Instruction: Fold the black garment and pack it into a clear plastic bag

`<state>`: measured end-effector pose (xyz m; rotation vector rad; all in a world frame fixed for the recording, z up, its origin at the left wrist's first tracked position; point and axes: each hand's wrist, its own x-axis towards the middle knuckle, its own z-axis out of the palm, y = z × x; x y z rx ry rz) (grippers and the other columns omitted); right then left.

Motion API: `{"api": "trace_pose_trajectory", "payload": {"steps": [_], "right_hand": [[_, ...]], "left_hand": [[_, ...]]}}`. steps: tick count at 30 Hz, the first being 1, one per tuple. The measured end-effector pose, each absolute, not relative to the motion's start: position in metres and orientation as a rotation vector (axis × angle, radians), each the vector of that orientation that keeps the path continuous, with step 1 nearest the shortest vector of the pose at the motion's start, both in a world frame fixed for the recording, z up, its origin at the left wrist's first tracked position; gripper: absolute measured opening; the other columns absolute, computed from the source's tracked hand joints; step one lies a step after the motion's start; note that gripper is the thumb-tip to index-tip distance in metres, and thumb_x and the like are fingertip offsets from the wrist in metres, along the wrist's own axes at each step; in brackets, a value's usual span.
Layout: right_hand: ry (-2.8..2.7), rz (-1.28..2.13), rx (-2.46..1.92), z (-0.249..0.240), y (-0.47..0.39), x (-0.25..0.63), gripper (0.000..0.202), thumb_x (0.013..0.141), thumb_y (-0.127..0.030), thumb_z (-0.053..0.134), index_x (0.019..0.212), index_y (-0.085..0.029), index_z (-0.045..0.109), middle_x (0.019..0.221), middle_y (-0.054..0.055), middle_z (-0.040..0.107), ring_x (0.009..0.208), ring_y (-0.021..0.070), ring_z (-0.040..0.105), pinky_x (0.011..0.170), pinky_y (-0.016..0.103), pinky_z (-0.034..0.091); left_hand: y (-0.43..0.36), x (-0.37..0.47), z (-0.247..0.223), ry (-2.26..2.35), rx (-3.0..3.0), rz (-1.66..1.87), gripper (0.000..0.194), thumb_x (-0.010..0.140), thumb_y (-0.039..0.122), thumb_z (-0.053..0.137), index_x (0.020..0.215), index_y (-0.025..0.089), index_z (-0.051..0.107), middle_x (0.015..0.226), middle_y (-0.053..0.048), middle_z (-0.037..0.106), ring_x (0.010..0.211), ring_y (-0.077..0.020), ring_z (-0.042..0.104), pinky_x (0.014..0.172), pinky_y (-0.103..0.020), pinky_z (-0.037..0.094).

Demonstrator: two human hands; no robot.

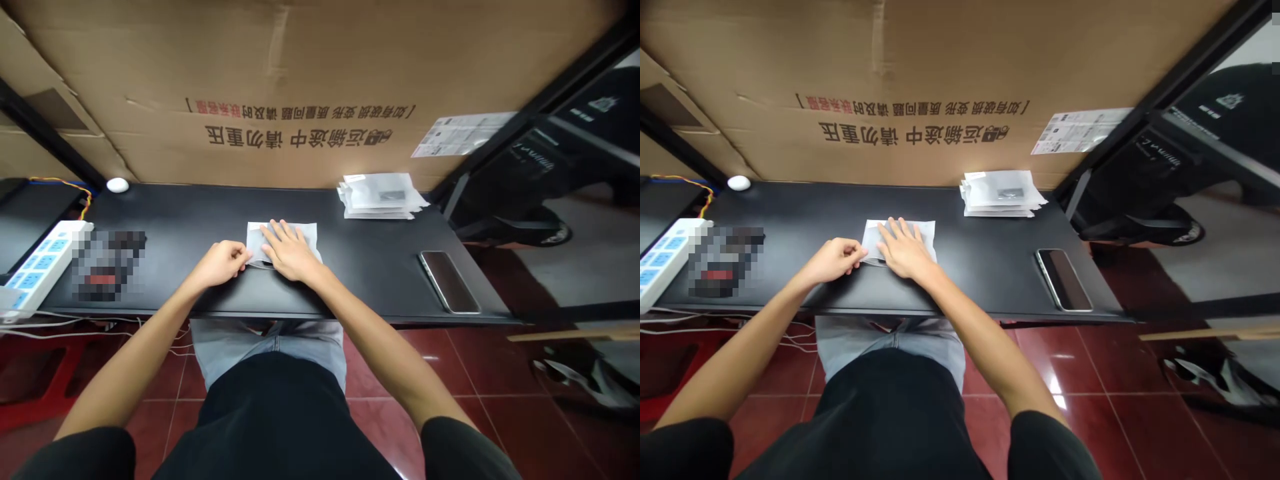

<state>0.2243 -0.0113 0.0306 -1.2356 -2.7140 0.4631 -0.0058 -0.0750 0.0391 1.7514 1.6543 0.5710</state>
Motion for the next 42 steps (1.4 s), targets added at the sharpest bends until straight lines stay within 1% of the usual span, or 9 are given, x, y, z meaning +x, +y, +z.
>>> {"api": "trace_pose_trajectory", "payload": {"steps": [4,7,10,13,17,21,30,37,42], "right_hand": [[-2.719,0.422,-1.213,0.036,-0.012,0.228,0.067,0.121,-0.051,0.031,0.181,-0.02,0.033,0.189,0.018,0.027,0.176,0.0404,0.023,0.137,0.071,0.024],[-2.604,0.31,-1.197,0.044,-0.02,0.23,0.062,0.121,-0.049,0.035,0.171,-0.016,0.049,0.18,0.021,0.045,0.17,0.0412,0.036,0.135,0.069,0.03],[-2.527,0.204,-0.957,0.048,-0.034,0.228,0.052,0.12,-0.05,0.044,0.15,-0.016,0.069,0.154,0.02,0.07,0.149,0.0349,0.059,0.128,0.056,0.043],[-2.585,0.078,-0.651,0.045,-0.046,0.225,0.043,0.119,-0.049,0.052,0.133,-0.016,0.076,0.128,0.017,0.08,0.126,0.0313,0.068,0.115,0.05,0.052],[-2.609,-0.115,-0.547,0.035,-0.048,0.225,0.032,0.119,-0.034,0.052,0.13,-0.019,0.078,0.117,0.013,0.081,0.111,0.0282,0.07,0.106,0.05,0.054],[-2.642,-0.141,-0.484,0.034,-0.045,0.228,0.031,0.118,-0.022,0.052,0.133,-0.026,0.078,0.118,0.01,0.082,0.109,0.0258,0.071,0.107,0.05,0.053],[-2.607,-0.256,-0.455,0.043,-0.044,0.229,0.04,0.118,-0.018,0.041,0.126,-0.027,0.079,0.119,0.007,0.082,0.11,0.0252,0.068,0.106,0.049,0.05],[-2.53,-0.219,-0.613,0.046,-0.039,0.254,0.034,0.116,-0.021,0.047,0.124,-0.028,0.079,0.125,0.008,0.082,0.125,0.0298,0.066,0.11,0.051,0.047],[-2.466,-0.138,-0.706,0.042,-0.038,0.276,0.028,0.115,-0.024,0.051,0.119,-0.026,0.079,0.119,0.009,0.082,0.123,0.0301,0.067,0.105,0.049,0.049]], "left_hand": [[-0.075,-0.008,0.042,1.639,1.803,0.561,0.047,0.103,0.057,0.058,0.071,0.023,0.063,0.06,0.001,0.064,0.058,-0.0168,0.056,0.062,-0.029,0.039],[-0.075,-0.008,0.042,1.608,1.799,0.6,0.05,0.103,0.058,0.058,0.068,0.022,0.057,0.06,0.002,0.055,0.059,-0.0153,0.047,0.06,-0.029,0.032],[-0.077,-0.006,0.04,1.521,1.735,0.664,0.052,0.103,0.058,0.058,0.066,0.022,0.05,0.061,0.003,0.047,0.059,-0.0138,0.038,0.059,-0.029,0.026],[-0.081,0.001,0.04,1.381,1.63,0.759,0.052,0.102,0.058,0.061,0.067,0.022,0.049,0.063,0.003,0.044,0.06,-0.0131,0.034,0.059,-0.029,0.024],[-0.088,0.014,0.042,1.227,1.419,0.894,0.056,0.1,0.069,0.066,0.071,0.021,0.055,0.066,0.003,0.044,0.061,-0.0124,0.032,0.06,-0.028,0.028],[-0.092,0.021,0.047,1.187,1.323,1.018,0.062,0.096,0.073,0.071,0.069,0.022,0.05,0.066,0.003,0.039,0.062,-0.0124,0.03,0.058,-0.029,0.028],[-0.097,0.024,0.053,1.167,1.244,1.131,0.057,0.1,0.062,0.071,0.069,0.022,0.045,0.07,0.002,0.037,0.065,-0.0132,0.031,0.06,-0.032,0.027],[-0.105,0.014,0.074,1.143,1.113,1.318,0.054,0.1,0.048,0.076,0.068,0.022,0.042,0.07,0.003,0.033,0.064,-0.0118,0.036,0.06,-0.031,0.031],[-0.109,0.006,0.088,1.1,1.027,1.468,0.05,0.1,0.038,0.077,0.068,0.021,0.043,0.072,0.003,0.034,0.066,-0.0117,0.036,0.06,-0.029,0.036]]}}
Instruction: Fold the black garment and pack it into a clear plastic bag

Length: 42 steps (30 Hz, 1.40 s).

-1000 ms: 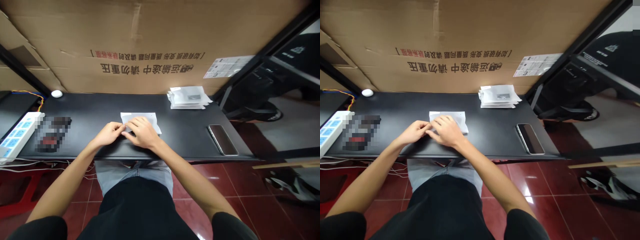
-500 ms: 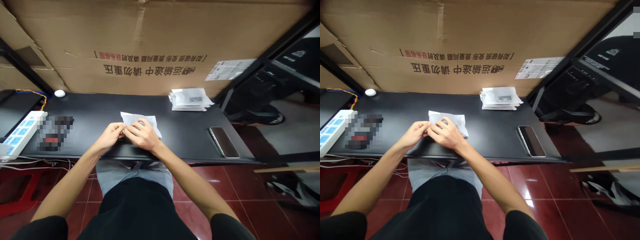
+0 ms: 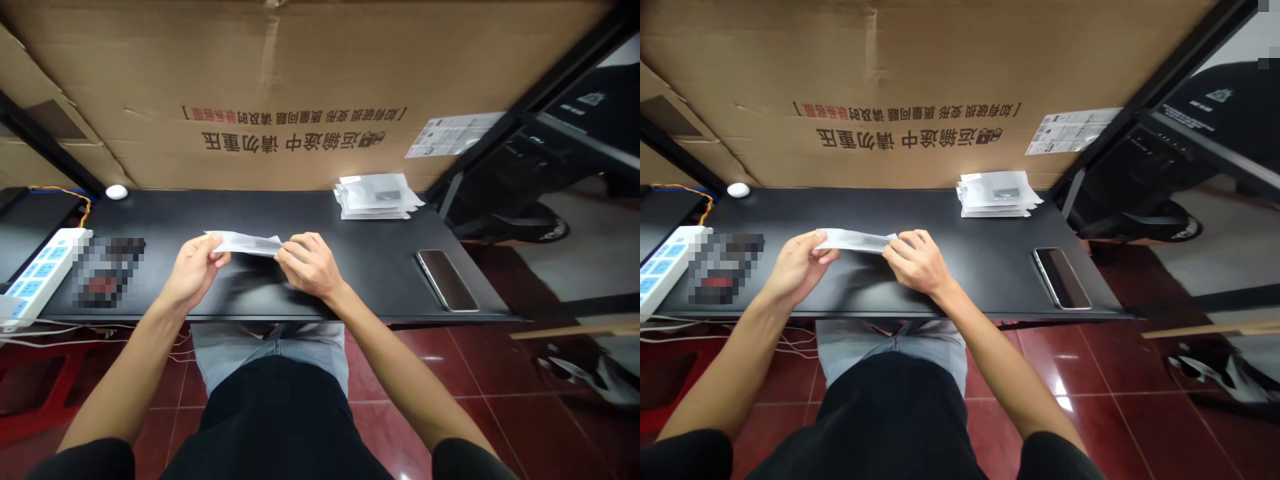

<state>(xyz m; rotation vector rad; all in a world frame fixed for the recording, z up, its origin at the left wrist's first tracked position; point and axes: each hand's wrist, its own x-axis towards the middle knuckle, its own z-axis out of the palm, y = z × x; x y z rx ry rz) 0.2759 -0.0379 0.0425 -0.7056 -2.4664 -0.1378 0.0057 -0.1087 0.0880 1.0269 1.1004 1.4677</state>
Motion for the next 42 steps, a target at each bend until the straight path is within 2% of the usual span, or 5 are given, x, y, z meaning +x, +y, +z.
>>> {"api": "trace_pose_trajectory", "payload": {"steps": [8,16,28,35,42], "right_hand": [[-2.209,-0.049,-0.673,0.03,-0.032,0.313,0.011,0.109,-0.022,0.065,0.116,-0.025,0.073,0.106,0.01,0.081,0.106,0.0305,0.074,0.094,0.048,0.059],[-2.211,0.546,-0.575,0.056,-0.061,0.275,0.094,0.105,-0.033,0.07,0.183,-0.03,0.017,0.184,0.013,0.04,0.167,0.0357,0.046,0.134,0.058,0.048],[-2.267,-0.461,-1.077,0.114,0.12,0.459,0.085,0.09,0.002,0.05,0.173,-0.014,0.046,0.181,0.016,0.045,0.171,0.0292,0.038,0.139,0.056,0.031],[-2.549,-0.332,-1.218,0.062,0.18,0.506,0.08,0.095,-0.006,0.05,0.174,-0.015,0.046,0.182,0.017,0.044,0.169,0.0321,0.039,0.136,0.06,0.028],[-2.652,-0.216,-1.234,0.042,0.182,0.502,0.071,0.109,-0.046,0.052,0.175,-0.019,0.045,0.183,0.018,0.041,0.17,0.0401,0.035,0.133,0.067,0.027]], "left_hand": [[-0.117,0.0,0.107,1.051,1.031,1.555,0.051,0.098,0.032,0.08,0.063,0.021,0.044,0.066,0.004,0.034,0.064,-0.0124,0.043,0.064,-0.029,0.042],[-0.115,0.065,0.119,1.038,1.353,1.321,0.052,0.108,0.049,0.065,0.066,0.023,0.05,0.072,-0.004,0.064,0.07,-0.0189,0.06,0.072,-0.035,0.05],[-0.067,-0.021,0.046,1.743,2.083,1.029,0.03,0.109,0.046,0.057,0.105,0.023,0.076,0.117,-0.009,0.084,0.115,-0.0284,0.077,0.113,-0.046,0.054],[-0.036,-0.062,0.01,1.925,2.263,0.769,0.045,0.108,0.042,0.051,0.143,0.022,0.069,0.162,-0.015,0.066,0.158,-0.034,0.056,0.139,-0.062,0.031],[-0.027,-0.059,0.003,1.914,2.079,0.897,0.034,0.107,0.042,0.053,0.13,0.027,0.072,0.149,-0.008,0.076,0.15,-0.031,0.064,0.141,-0.064,0.026]]}}
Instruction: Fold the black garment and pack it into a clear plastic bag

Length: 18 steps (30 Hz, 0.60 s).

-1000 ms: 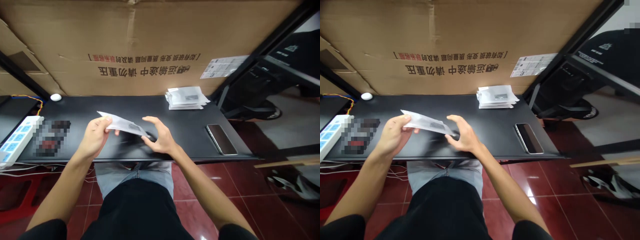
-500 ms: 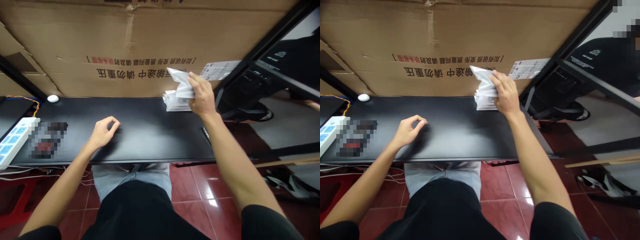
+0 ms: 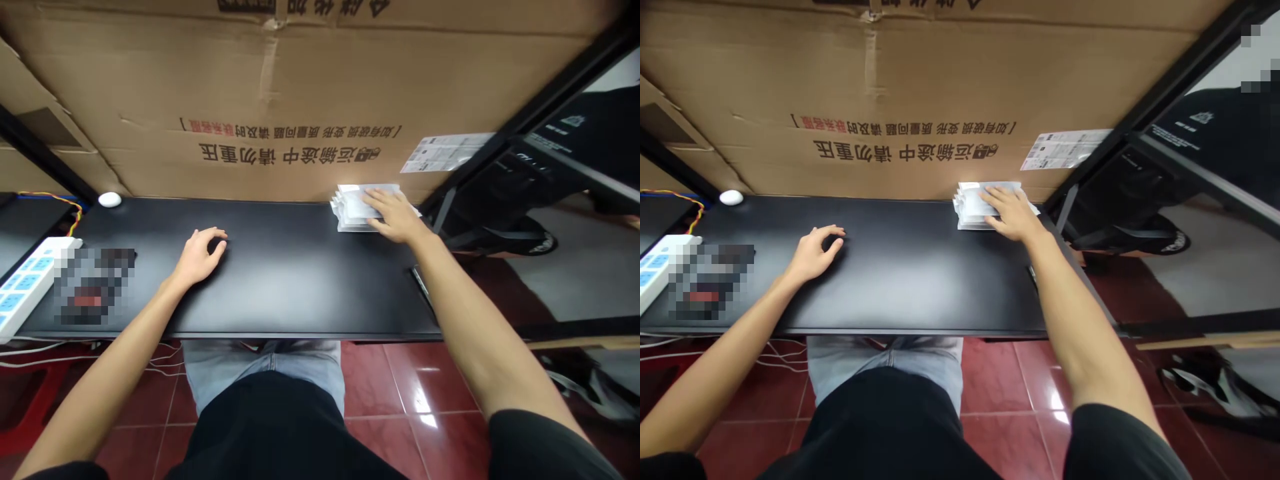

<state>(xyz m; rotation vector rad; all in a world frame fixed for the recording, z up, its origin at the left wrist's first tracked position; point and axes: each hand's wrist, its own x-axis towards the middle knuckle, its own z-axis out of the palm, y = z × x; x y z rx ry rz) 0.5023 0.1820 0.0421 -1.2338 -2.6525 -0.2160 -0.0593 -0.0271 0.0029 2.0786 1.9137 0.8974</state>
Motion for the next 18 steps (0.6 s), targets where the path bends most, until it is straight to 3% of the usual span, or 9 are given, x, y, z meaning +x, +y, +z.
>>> {"api": "trace_pose_trajectory", "payload": {"steps": [5,10,13,15,18], "right_hand": [[-2.703,-0.225,-1.285,0.04,0.176,0.497,0.068,0.111,-0.053,0.051,0.173,-0.026,0.048,0.187,0.016,0.034,0.172,0.0431,0.029,0.131,0.072,0.024],[-2.627,-0.21,-1.284,0.056,0.166,0.48,0.069,0.114,-0.061,0.051,0.173,-0.025,0.047,0.187,0.021,0.032,0.172,0.0432,0.03,0.133,0.079,0.016],[-2.452,-0.243,-1.172,0.057,0.147,0.432,0.072,0.112,-0.055,0.057,0.173,-0.017,0.046,0.187,0.025,0.029,0.175,0.0398,0.026,0.139,0.073,0.012],[-2.451,-0.114,-1.061,0.049,0.125,0.387,0.069,0.112,-0.045,0.056,0.173,-0.015,0.044,0.187,0.022,0.029,0.176,0.0359,0.025,0.142,0.065,0.019],[-2.556,0.237,-1.116,0.029,0.089,0.326,0.08,0.111,-0.054,0.054,0.178,-0.014,0.036,0.19,0.02,0.023,0.178,0.036,0.02,0.144,0.061,0.022]], "left_hand": [[-0.018,-0.058,0.006,1.903,2.098,0.87,0.034,0.107,0.042,0.054,0.129,0.026,0.074,0.148,-0.009,0.077,0.148,-0.0317,0.065,0.14,-0.062,0.029],[-0.009,-0.043,0.007,1.919,2.195,0.663,0.051,0.109,0.046,0.052,0.154,0.024,0.065,0.173,-0.015,0.056,0.166,-0.0357,0.046,0.14,-0.066,0.028],[-0.001,-0.032,0.009,1.919,2.266,0.539,0.064,0.111,0.051,0.05,0.169,0.022,0.052,0.183,-0.016,0.042,0.173,-0.0388,0.032,0.141,-0.068,0.024],[0.004,-0.024,0.01,1.913,2.289,0.471,0.071,0.112,0.055,0.049,0.175,0.021,0.045,0.186,-0.016,0.035,0.176,-0.0406,0.025,0.141,-0.069,0.022],[0.007,-0.016,0.008,1.886,2.307,0.403,0.075,0.113,0.06,0.045,0.179,0.024,0.039,0.188,-0.014,0.03,0.177,-0.0396,0.021,0.141,-0.069,0.018]]}}
